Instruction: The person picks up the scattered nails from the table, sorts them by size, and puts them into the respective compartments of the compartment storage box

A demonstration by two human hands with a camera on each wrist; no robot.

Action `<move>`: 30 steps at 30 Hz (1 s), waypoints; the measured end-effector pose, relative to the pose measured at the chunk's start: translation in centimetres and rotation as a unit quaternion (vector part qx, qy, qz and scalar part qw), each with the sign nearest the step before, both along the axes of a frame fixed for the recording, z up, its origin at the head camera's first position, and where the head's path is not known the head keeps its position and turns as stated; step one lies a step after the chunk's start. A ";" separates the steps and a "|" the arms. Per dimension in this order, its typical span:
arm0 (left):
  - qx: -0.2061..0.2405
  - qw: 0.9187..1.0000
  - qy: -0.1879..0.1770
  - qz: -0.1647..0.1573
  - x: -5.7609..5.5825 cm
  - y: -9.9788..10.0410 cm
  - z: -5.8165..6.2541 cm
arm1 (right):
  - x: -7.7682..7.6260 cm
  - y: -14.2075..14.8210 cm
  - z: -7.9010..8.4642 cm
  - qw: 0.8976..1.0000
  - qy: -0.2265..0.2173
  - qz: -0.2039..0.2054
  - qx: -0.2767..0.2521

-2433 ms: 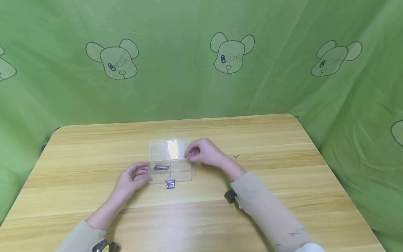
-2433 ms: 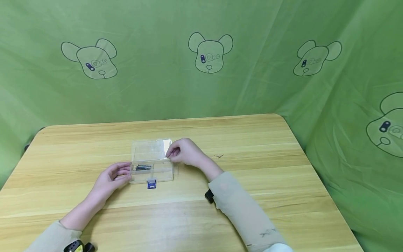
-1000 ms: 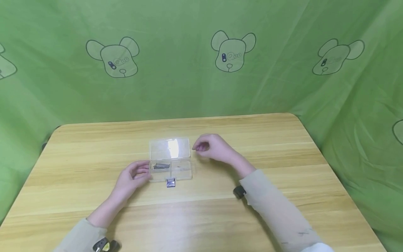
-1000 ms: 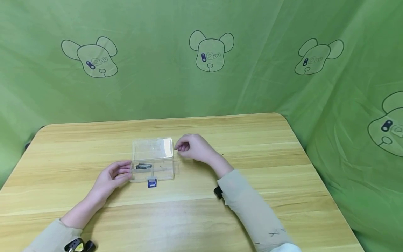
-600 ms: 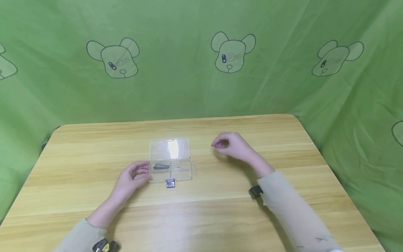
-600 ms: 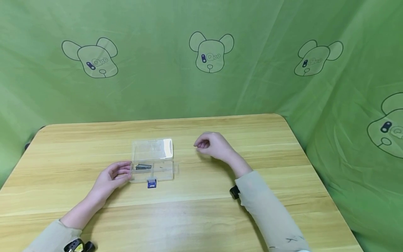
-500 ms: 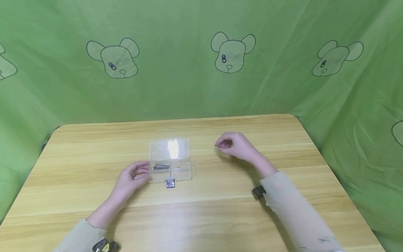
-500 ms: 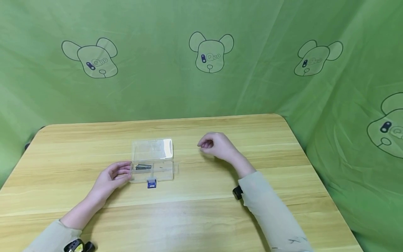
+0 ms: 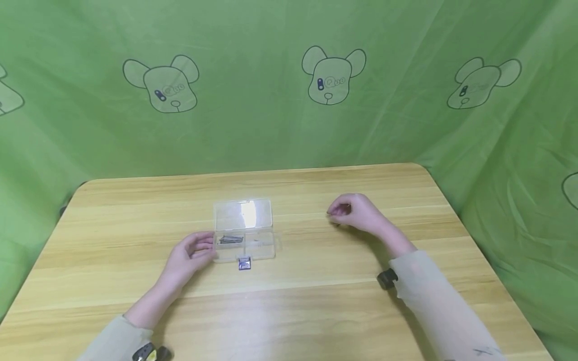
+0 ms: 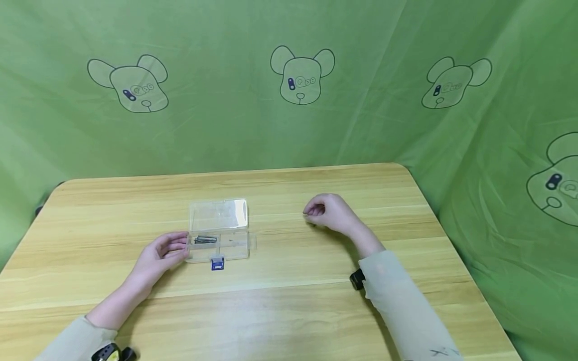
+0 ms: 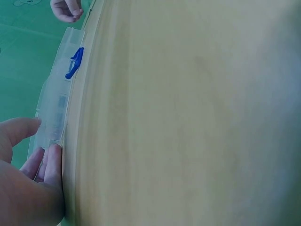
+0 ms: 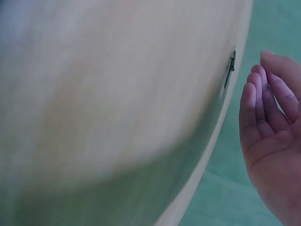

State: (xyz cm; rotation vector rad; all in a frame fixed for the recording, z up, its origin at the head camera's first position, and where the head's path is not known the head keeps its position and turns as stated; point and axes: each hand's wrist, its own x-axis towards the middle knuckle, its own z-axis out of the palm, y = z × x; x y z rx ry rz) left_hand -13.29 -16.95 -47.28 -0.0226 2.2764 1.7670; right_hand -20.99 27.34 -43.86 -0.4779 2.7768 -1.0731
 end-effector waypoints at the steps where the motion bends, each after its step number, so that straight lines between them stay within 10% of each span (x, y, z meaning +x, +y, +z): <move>1: 0.000 1.000 0.000 0.000 0.0 0.0 0.0 | 0.0 0.1 0.0 1.000 -0.002 0.001 0.003; 30: -0.004 1.000 -0.004 0.000 0.2 0.2 0.1 | -0.4 0.4 -1.1 0.998 -0.024 0.017 0.063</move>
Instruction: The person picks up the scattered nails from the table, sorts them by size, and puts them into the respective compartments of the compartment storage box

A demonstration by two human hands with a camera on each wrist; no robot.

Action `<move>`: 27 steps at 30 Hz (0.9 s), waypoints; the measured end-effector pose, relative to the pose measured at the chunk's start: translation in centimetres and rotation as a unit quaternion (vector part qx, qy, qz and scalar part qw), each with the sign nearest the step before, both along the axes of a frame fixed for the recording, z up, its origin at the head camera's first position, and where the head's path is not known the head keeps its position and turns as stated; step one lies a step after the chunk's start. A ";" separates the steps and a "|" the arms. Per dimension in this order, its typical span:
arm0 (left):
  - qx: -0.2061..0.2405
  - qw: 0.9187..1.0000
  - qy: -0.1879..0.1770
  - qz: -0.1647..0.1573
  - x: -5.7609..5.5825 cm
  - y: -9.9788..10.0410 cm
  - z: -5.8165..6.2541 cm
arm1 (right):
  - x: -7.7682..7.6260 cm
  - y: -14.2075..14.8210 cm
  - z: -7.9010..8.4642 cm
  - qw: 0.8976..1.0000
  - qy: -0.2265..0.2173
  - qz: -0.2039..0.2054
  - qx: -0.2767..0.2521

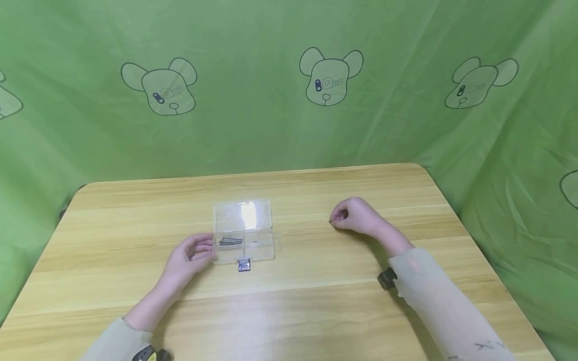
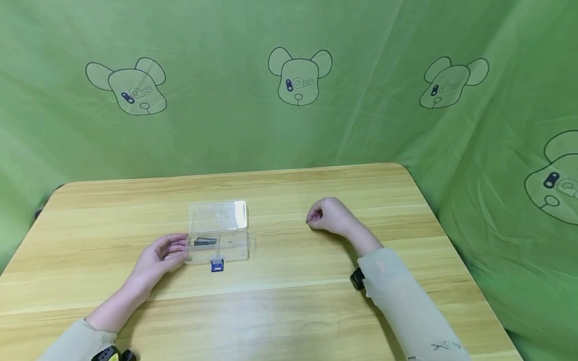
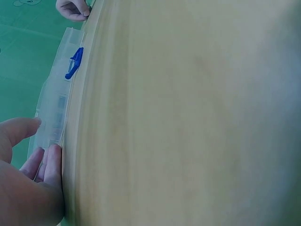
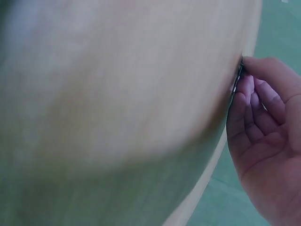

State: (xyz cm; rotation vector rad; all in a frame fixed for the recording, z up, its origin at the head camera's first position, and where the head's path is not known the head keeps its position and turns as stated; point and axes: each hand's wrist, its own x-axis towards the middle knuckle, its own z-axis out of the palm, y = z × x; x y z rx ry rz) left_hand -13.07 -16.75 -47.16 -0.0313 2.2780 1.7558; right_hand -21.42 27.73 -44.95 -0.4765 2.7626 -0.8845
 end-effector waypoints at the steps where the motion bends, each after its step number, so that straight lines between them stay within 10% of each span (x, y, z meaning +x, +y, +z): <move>1: -0.001 1.000 0.000 0.000 0.0 0.0 0.0 | 0.0 0.0 0.0 1.000 0.003 0.002 0.003; 27: -0.002 1.000 0.003 0.000 -0.2 -0.1 -0.1 | 0.0 -0.7 0.7 0.985 -0.050 -0.063 -0.151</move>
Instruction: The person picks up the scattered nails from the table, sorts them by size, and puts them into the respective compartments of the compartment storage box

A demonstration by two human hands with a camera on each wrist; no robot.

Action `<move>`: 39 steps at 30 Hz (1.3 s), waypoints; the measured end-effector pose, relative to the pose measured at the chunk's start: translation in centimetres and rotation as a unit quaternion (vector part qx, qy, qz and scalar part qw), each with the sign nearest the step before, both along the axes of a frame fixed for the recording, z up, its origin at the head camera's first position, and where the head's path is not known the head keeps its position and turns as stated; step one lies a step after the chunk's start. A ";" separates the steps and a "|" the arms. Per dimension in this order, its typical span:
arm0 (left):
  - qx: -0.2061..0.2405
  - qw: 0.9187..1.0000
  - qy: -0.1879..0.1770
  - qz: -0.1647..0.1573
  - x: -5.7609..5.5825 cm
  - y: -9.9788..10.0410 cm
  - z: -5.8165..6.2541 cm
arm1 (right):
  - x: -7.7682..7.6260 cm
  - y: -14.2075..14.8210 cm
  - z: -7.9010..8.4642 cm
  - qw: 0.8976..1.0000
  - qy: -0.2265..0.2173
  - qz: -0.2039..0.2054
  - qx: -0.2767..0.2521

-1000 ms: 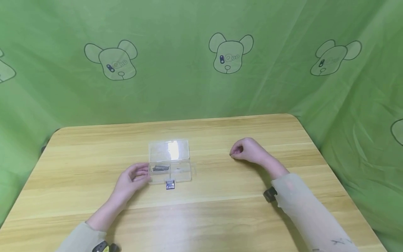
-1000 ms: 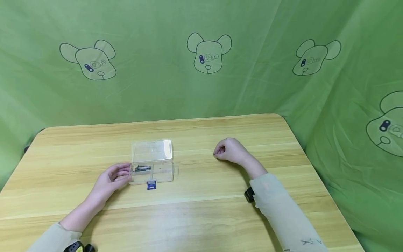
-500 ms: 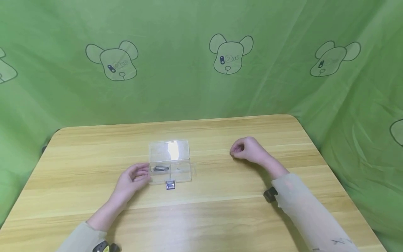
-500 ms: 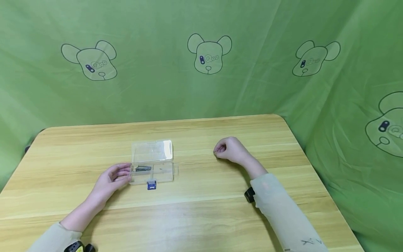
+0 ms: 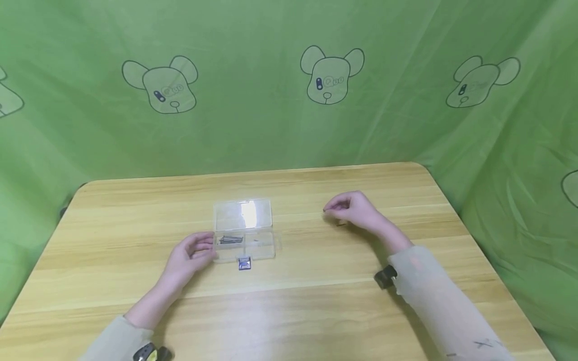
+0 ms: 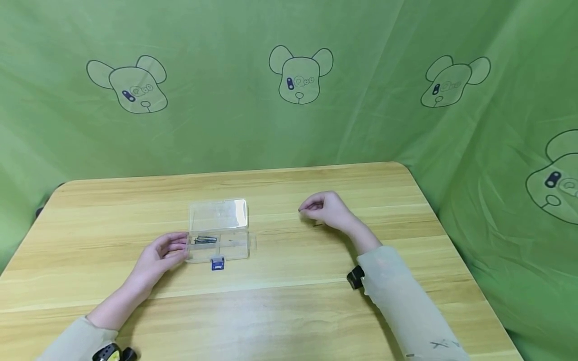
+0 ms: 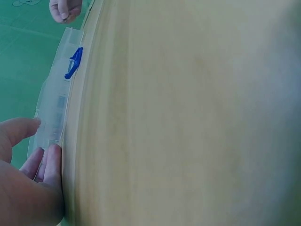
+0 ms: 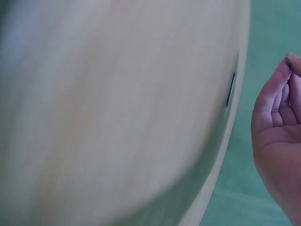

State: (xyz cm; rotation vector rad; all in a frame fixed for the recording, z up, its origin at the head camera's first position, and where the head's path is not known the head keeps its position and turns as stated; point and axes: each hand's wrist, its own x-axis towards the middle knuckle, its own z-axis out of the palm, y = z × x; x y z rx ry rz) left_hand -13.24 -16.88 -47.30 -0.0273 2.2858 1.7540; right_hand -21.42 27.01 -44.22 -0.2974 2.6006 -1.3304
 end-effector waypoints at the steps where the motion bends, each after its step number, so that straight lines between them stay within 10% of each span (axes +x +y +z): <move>1: 0.001 1.000 0.000 0.000 0.0 0.0 0.0 | 0.0 -0.3 0.1 1.000 -0.006 0.000 -0.010; 17: -0.003 1.000 -0.004 0.001 0.0 0.0 0.1 | -0.1 -6.7 1.2 0.995 -0.035 0.054 -0.081; 39: 0.000 1.000 -0.004 0.005 0.0 0.1 0.1 | -0.6 -14.0 0.7 0.983 -0.003 0.180 -0.024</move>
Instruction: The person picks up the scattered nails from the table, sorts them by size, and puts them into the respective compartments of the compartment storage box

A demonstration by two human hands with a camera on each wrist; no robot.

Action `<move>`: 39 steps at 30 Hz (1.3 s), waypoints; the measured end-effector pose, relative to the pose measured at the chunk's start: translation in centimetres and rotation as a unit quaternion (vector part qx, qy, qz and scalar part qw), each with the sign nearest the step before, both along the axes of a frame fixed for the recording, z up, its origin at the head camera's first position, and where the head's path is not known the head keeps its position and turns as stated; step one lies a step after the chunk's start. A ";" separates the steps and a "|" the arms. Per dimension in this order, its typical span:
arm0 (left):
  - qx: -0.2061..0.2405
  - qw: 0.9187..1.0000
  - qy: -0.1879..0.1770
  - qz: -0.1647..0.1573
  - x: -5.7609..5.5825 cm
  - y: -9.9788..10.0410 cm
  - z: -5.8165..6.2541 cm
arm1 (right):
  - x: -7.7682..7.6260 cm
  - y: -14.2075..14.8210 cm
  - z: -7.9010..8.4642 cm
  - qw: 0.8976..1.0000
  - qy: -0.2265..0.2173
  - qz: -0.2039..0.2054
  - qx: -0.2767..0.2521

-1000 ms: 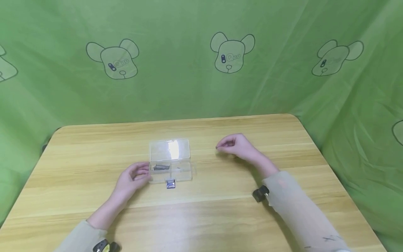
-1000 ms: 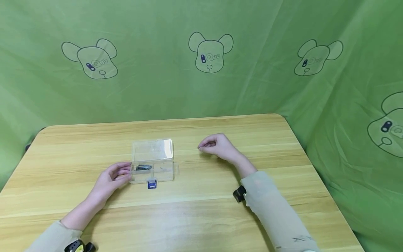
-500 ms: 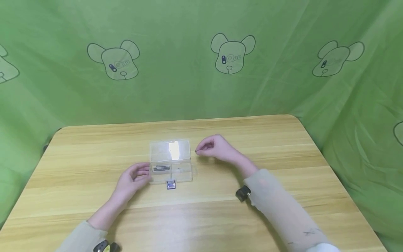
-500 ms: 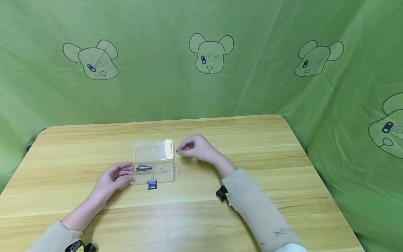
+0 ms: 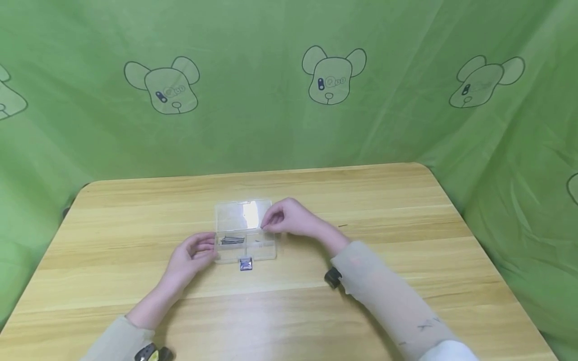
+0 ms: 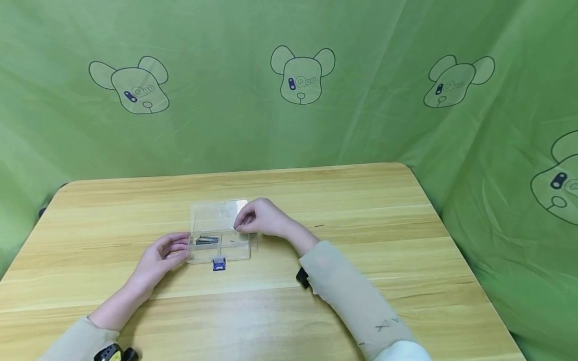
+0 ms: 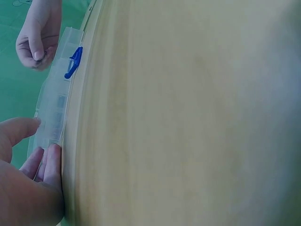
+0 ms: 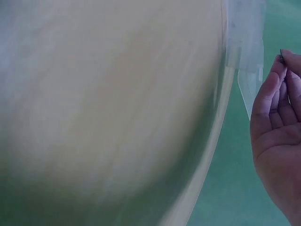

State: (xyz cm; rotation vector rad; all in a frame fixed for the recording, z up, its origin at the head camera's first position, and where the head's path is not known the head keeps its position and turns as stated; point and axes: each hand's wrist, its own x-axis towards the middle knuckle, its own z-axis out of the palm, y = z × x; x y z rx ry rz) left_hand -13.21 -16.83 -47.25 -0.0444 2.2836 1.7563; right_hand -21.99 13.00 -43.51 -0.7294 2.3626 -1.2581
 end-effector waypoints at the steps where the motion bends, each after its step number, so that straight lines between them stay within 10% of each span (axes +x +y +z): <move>1: 0.000 1.000 0.000 0.000 0.0 0.0 0.0 | 0.0 -0.1 -0.1 1.000 0.005 0.003 0.004; 21: 0.012 1.000 0.003 0.005 0.1 0.1 0.1 | 0.0 -1.5 -0.2 0.995 0.073 0.032 0.065; 39: 0.007 1.000 0.003 0.003 -0.1 0.0 -0.2 | -0.7 3.2 -0.2 0.997 0.057 -0.037 0.032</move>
